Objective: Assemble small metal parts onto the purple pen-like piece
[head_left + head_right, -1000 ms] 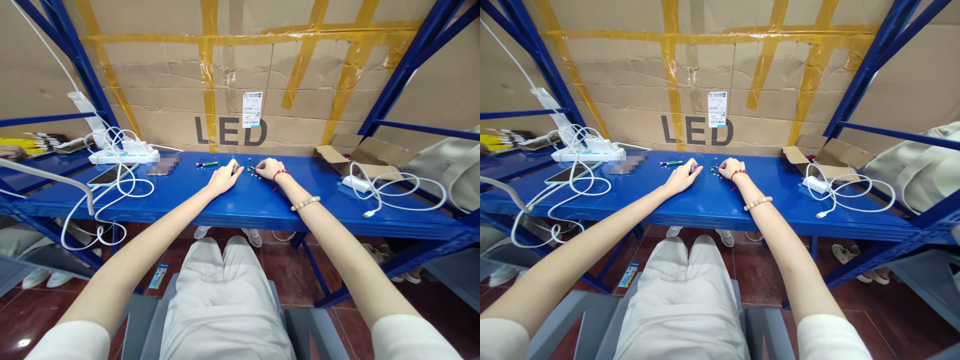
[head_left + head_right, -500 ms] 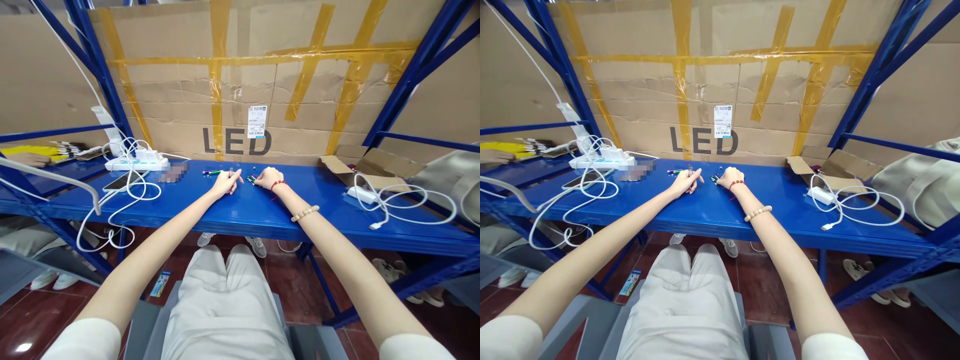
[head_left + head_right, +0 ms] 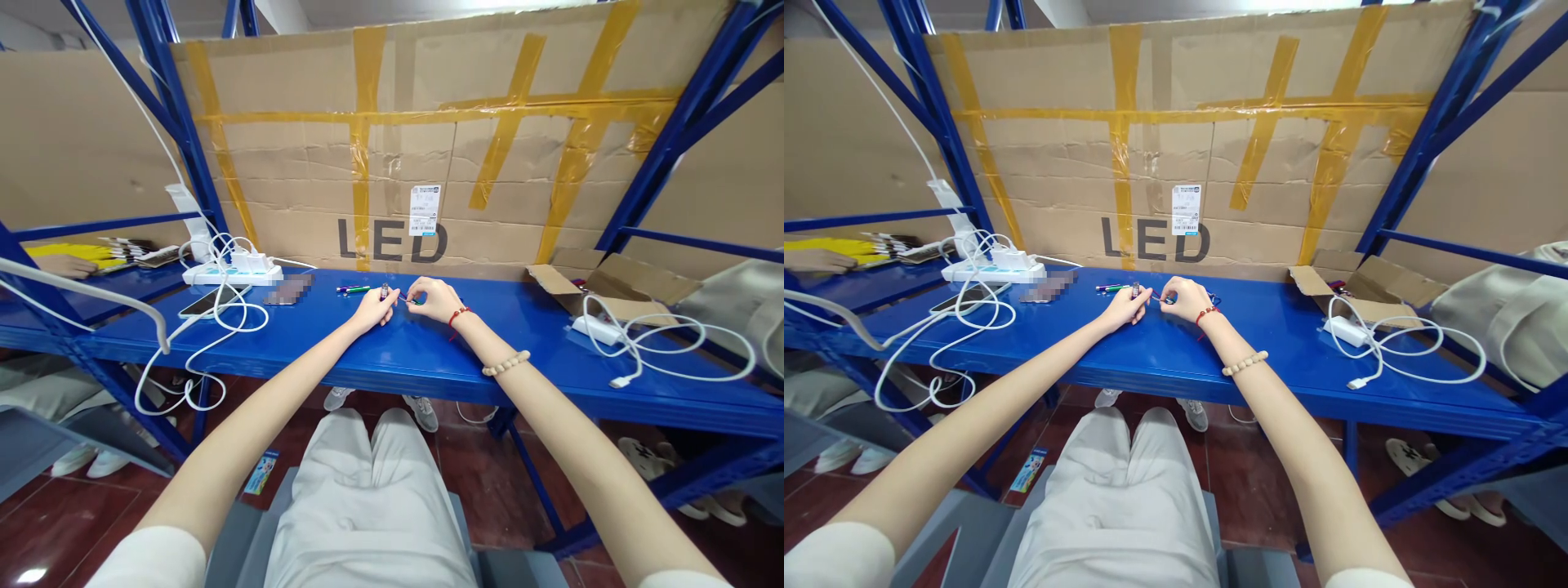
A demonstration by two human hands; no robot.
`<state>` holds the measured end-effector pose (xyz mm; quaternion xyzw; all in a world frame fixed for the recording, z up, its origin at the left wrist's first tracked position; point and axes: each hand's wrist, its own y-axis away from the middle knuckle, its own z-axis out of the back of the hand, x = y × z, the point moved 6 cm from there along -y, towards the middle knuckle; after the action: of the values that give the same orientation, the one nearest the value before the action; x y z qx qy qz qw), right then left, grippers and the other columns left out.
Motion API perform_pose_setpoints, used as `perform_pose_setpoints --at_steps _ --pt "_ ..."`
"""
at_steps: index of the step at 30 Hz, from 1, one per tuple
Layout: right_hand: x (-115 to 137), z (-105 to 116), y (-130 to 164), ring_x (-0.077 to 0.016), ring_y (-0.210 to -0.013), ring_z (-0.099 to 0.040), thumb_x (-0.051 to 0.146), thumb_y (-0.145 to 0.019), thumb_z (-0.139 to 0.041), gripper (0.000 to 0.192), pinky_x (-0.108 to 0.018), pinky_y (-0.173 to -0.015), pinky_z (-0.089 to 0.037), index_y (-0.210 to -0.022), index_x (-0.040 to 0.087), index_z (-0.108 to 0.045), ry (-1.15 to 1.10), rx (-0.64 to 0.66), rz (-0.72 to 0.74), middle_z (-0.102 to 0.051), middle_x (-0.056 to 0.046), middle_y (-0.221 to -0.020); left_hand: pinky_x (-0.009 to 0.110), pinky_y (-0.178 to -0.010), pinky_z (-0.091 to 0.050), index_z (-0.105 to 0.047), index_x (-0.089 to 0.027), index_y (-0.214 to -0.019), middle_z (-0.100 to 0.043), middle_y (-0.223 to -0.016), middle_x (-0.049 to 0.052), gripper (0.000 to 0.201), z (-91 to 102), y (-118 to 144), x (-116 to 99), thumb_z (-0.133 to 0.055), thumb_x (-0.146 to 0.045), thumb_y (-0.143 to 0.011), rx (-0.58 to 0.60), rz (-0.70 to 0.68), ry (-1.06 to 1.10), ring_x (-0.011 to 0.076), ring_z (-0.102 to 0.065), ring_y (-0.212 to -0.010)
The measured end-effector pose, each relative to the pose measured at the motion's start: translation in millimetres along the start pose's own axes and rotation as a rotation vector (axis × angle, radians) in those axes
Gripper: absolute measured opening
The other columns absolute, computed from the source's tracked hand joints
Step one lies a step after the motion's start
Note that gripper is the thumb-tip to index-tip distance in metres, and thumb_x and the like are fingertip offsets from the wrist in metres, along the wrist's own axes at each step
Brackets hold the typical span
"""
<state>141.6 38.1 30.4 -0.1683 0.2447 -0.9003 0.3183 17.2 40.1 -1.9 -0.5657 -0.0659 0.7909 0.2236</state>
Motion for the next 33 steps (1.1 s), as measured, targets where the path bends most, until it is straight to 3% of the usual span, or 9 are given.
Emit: perform_pose_setpoints --at_steps 5,10,17,26,33 --pt "1.1 0.4 1.1 -0.0131 -0.070 -0.060 0.021 -0.067 -0.066 0.005 -0.020 -0.062 -0.043 -0.071 0.018 -0.067 -0.023 -0.009 0.020 -0.066 0.000 -0.078 0.015 -0.035 -0.033 -0.052 -0.010 -0.076 -0.042 -0.043 -0.009 0.031 1.1 -0.2 -0.2 -0.043 -0.034 -0.093 -0.016 -0.032 -0.009 0.0030 -0.035 -0.030" --pt "1.1 0.8 1.7 -0.0107 -0.067 -0.061 0.026 -0.078 -0.059 0.023 -0.019 -0.060 -0.044 -0.100 0.022 -0.065 -0.040 -0.053 0.000 -0.067 0.000 -0.089 0.016 -0.034 -0.032 -0.052 -0.011 -0.080 -0.042 -0.043 -0.009 0.031 2.6 0.4 -2.6 -0.039 -0.035 -0.094 -0.034 -0.071 -0.011 0.0036 -0.036 -0.029" --pt "11.8 1.8 1.2 -0.0124 -0.069 -0.060 0.036 -0.086 -0.052 0.031 -0.020 -0.060 -0.041 -0.112 0.021 -0.061 0.054 -0.060 0.057 -0.066 -0.002 -0.089 0.016 -0.034 -0.031 -0.052 -0.011 -0.078 -0.040 -0.042 -0.010 0.033 7.9 1.8 -5.1 -0.039 -0.037 -0.094 -0.102 -0.112 -0.058 0.0037 -0.034 -0.028" --pt "19.8 -4.9 3.3 -0.0130 -0.066 -0.055 0.028 -0.089 -0.049 0.020 -0.022 -0.054 -0.034 -0.089 0.014 -0.063 0.244 0.037 0.129 -0.061 -0.004 -0.077 0.018 -0.040 -0.036 -0.053 -0.011 -0.073 -0.041 -0.042 -0.009 0.035 5.6 6.6 -10.7 -0.041 -0.037 -0.093 -0.073 -0.165 -0.155 0.0045 -0.036 -0.031" --pt "23.7 -3.9 3.6 -0.0112 -0.064 -0.051 0.025 -0.090 -0.048 0.017 -0.023 -0.058 -0.038 -0.088 0.012 -0.059 0.277 0.008 0.135 -0.058 -0.001 -0.075 0.018 -0.042 -0.035 -0.052 -0.011 -0.073 -0.042 -0.044 -0.008 0.035 5.6 8.0 -14.8 -0.041 -0.038 -0.093 -0.068 -0.186 -0.176 0.0049 -0.038 -0.035"
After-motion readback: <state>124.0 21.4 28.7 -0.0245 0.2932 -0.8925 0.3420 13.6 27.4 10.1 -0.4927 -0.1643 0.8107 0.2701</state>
